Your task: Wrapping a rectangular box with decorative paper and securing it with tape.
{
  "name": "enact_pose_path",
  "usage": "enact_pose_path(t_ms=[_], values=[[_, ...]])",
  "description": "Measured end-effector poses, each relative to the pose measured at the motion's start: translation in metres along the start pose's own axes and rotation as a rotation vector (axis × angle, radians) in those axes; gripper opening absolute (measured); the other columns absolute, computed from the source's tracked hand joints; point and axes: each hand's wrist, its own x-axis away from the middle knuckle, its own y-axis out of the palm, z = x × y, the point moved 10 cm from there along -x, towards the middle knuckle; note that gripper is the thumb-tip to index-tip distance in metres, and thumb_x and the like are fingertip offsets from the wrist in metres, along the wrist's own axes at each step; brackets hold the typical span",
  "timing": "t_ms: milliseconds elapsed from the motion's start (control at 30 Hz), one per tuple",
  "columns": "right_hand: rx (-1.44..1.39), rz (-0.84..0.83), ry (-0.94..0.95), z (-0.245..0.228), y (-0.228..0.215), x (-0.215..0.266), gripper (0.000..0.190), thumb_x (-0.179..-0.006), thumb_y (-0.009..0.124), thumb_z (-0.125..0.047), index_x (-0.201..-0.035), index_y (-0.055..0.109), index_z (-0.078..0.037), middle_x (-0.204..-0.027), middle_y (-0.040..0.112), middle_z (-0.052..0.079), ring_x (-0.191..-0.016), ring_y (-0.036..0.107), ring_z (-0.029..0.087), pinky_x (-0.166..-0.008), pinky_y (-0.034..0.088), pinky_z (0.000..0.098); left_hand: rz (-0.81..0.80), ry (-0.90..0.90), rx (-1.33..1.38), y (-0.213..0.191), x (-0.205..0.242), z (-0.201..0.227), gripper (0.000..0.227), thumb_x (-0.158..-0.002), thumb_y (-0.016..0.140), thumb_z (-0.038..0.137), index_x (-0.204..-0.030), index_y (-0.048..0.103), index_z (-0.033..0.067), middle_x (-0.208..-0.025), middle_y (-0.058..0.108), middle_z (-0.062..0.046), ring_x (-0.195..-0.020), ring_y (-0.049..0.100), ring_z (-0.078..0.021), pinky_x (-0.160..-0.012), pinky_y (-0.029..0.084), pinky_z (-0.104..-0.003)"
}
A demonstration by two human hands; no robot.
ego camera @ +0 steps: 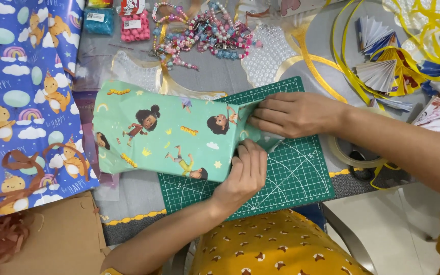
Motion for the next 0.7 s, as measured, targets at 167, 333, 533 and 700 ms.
enact_pose_path(t_ms=[167, 333, 533, 700], values=[[-0.052, -0.15, -0.062, -0.002, 0.01, 0.002, 0.018, -0.106, 0.051, -0.007, -0.103, 0.068, -0.006, -0.096, 0.064, 0.009, -0.094, 0.065, 0.023, -0.091, 0.057, 0.0353, -0.102, 0.125, 0.033, -0.007, 0.011, 0.004, 0.025, -0.108, 0.048, 0.019, -0.107, 0.072, 0.0133, -0.096, 0.073, -0.005, -0.092, 0.067, -0.0128, -0.087, 0.047, -0.024], [-0.085, -0.33, -0.035, -0.004, 0.02, 0.003, 0.018, -0.1, 0.056, -0.005, -0.115, 0.066, -0.005, -0.107, 0.068, 0.01, -0.098, 0.065, 0.025, -0.095, 0.055, 0.0384, 0.006, 0.044, 0.663, -0.03, 0.019, -0.033, 0.022, -0.108, 0.066, 0.018, -0.126, 0.072, 0.0072, -0.103, 0.08, -0.007, -0.099, 0.076, -0.0173, -0.093, 0.061, -0.031], [-0.228, -0.33, 0.067, -0.003, 0.014, -0.013, 0.021, -0.102, 0.053, -0.009, -0.116, 0.068, -0.004, -0.118, 0.07, 0.014, -0.106, 0.067, 0.029, -0.1, 0.053, 0.0412, -0.387, -0.387, 0.941, 0.033, 0.01, -0.097, 0.058, -0.108, 0.041, 0.027, -0.159, 0.033, -0.0006, -0.166, 0.035, -0.018, -0.158, 0.032, -0.0368, -0.132, 0.026, -0.05], [-0.569, -0.323, 0.274, -0.009, 0.03, -0.015, 0.032, -0.086, 0.057, -0.002, -0.115, 0.068, 0.0, -0.112, 0.069, 0.016, -0.094, 0.066, 0.035, -0.083, 0.056, 0.046, -0.606, -0.158, 0.68, 0.054, 0.002, -0.079, 0.083, -0.101, 0.045, 0.046, -0.165, 0.019, -0.0006, -0.172, 0.014, -0.018, -0.159, 0.013, -0.0402, -0.132, 0.014, -0.053]])
